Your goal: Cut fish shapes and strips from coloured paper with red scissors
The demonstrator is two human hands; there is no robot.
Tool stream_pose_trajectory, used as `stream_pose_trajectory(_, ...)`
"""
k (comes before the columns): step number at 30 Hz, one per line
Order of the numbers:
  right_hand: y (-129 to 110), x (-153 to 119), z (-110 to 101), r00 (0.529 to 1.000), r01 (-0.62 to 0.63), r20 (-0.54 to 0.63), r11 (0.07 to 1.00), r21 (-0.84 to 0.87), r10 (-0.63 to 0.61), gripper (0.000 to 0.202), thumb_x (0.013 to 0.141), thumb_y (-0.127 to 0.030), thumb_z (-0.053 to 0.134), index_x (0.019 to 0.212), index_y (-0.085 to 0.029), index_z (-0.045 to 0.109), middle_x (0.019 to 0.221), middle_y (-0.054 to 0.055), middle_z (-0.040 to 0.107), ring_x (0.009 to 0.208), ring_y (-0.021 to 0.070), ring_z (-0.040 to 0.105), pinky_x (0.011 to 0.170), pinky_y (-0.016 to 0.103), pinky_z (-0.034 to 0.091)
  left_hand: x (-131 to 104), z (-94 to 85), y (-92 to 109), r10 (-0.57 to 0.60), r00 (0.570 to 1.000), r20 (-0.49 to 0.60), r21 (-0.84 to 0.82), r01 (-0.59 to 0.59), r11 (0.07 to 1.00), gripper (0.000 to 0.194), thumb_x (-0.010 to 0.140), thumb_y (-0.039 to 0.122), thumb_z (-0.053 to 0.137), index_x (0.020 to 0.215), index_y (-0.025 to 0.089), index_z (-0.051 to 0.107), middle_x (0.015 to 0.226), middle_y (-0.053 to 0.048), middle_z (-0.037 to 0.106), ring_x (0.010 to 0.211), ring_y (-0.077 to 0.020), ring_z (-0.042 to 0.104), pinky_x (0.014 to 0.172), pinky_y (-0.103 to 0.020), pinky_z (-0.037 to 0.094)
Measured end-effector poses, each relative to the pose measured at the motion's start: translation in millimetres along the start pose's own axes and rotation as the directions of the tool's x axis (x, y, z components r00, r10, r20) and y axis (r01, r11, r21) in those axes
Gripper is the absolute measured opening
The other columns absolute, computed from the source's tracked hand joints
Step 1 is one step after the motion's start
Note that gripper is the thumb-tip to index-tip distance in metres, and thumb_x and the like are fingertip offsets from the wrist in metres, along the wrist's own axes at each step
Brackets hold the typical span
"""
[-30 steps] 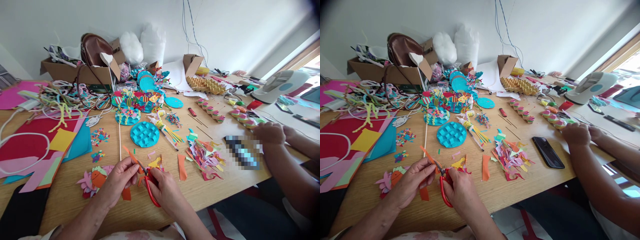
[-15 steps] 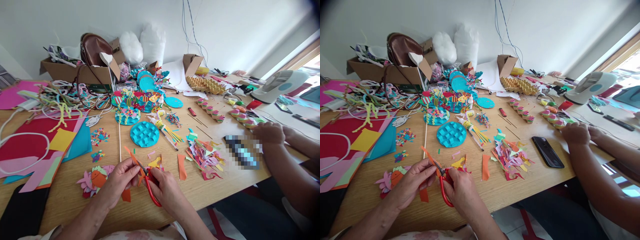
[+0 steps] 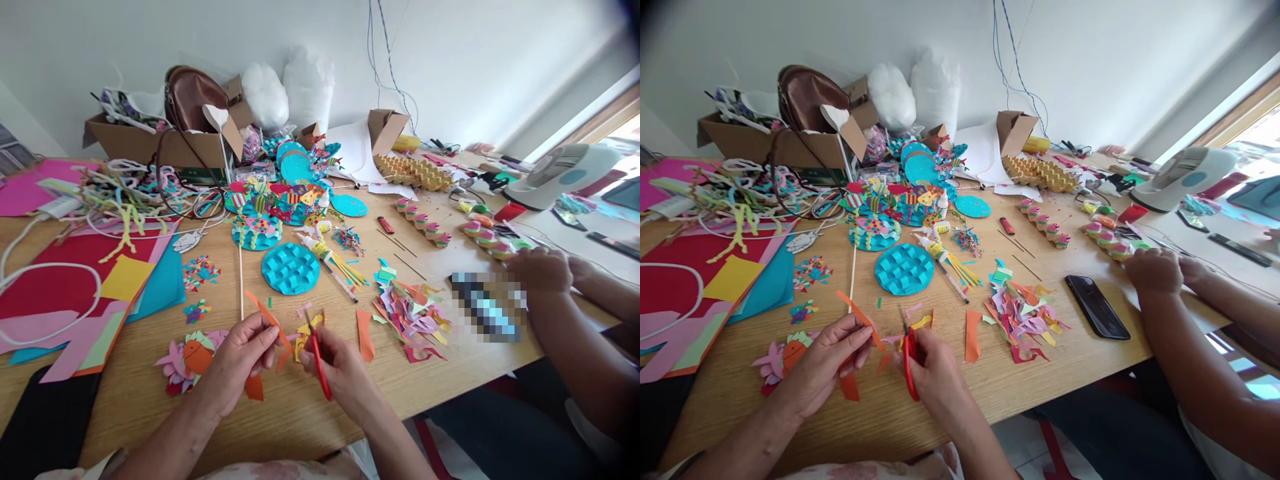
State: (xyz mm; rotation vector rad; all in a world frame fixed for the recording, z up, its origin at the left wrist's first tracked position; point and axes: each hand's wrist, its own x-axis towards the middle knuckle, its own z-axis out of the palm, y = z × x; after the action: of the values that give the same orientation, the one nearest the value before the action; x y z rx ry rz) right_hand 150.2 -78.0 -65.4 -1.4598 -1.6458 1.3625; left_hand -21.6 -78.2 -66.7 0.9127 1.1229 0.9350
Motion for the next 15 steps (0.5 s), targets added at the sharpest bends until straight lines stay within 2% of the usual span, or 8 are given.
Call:
stream_pose_trajectory(3, -2.2, -0.8, 3.0, 0.999, -0.045, 0.016, 0.91, 0.411, 0.042, 0.024, 0.066, -0.035, 0.066, 0.077, -0.018, 0.053, 0.079, 0.003, 0.061, 0.067, 0.0136, 0.052, 0.056, 0.022, 0.038, 0.3, 2.3, 0.2, 0.006, 1.0, -0.028, 0.039, -0.005, 0.999, 0.018, 0.079, 0.034, 0.051, 0.069, 0.019, 0.052, 0.046, 0.007, 0.046, 0.042, -0.0063, 0.032, 0.039, -0.017, 0.02)
stream_pose_trajectory(6, -6.9, -0.2, 12.1, 0.999, -0.041, 0.009, 0.802, 0.596, 0.044, 0.026, 0.059, -0.032, 0.072, 0.07, -0.019, 0.052, 0.073, 0.0, 0.061, 0.063, 0.0119, 0.052, 0.056, 0.022, 0.039, 0.5, 6.2, -0.3, -0.009, 0.999, -0.039, 0.089, 0.012, 0.996, 0.02, 0.077, 0.036, 0.052, 0.066, 0.018, 0.052, 0.044, 0.007, 0.045, 0.04, -0.0059, 0.028, 0.038, -0.018, 0.018)
stream_pose_trajectory(9, -10.5, 1.7, 19.5, 0.997, -0.051, -0.012, 0.761, 0.647, 0.077, 0.029, 0.054, -0.029, 0.074, 0.063, -0.019, 0.049, 0.063, -0.003, 0.057, 0.053, 0.0088, 0.048, 0.052, 0.021, 0.037, 0.6, 8.9, -0.1, -0.033, 0.998, -0.05, 0.107, 0.038, 0.994, 0.021, 0.075, 0.037, 0.054, 0.066, 0.018, 0.053, 0.042, 0.007, 0.044, 0.038, -0.0056, 0.028, 0.037, -0.017, 0.018)
stream_pose_trajectory(11, -11.8, 2.9, 18.6, 0.997, -0.059, -0.001, 0.773, 0.632, 0.077, 0.029, 0.053, -0.028, 0.074, 0.061, -0.019, 0.048, 0.058, -0.004, 0.055, 0.051, 0.0086, 0.048, 0.05, 0.02, 0.036, 0.4, 9.0, 1.7, -0.035, 0.997, -0.071, 0.081, 0.04, 0.996, 0.021, 0.073, 0.037, 0.055, 0.067, 0.018, 0.055, 0.041, 0.007, 0.044, 0.039, -0.0057, 0.029, 0.037, -0.016, 0.019)
stream_pose_trajectory(15, -12.9, 8.9, -6.3, 0.997, -0.046, -0.033, 0.873, 0.486, 0.071, 0.024, 0.056, -0.028, 0.068, 0.061, -0.019, 0.048, 0.054, -0.005, 0.054, 0.047, 0.0085, 0.047, 0.047, 0.021, 0.037, -1.1, 4.9, 8.7, 0.009, 0.988, -0.156, -0.06, -0.019, 0.998, 0.017, 0.07, 0.036, 0.06, 0.071, 0.019, 0.057, 0.046, 0.006, 0.047, 0.044, -0.0072, 0.036, 0.038, -0.014, 0.023)
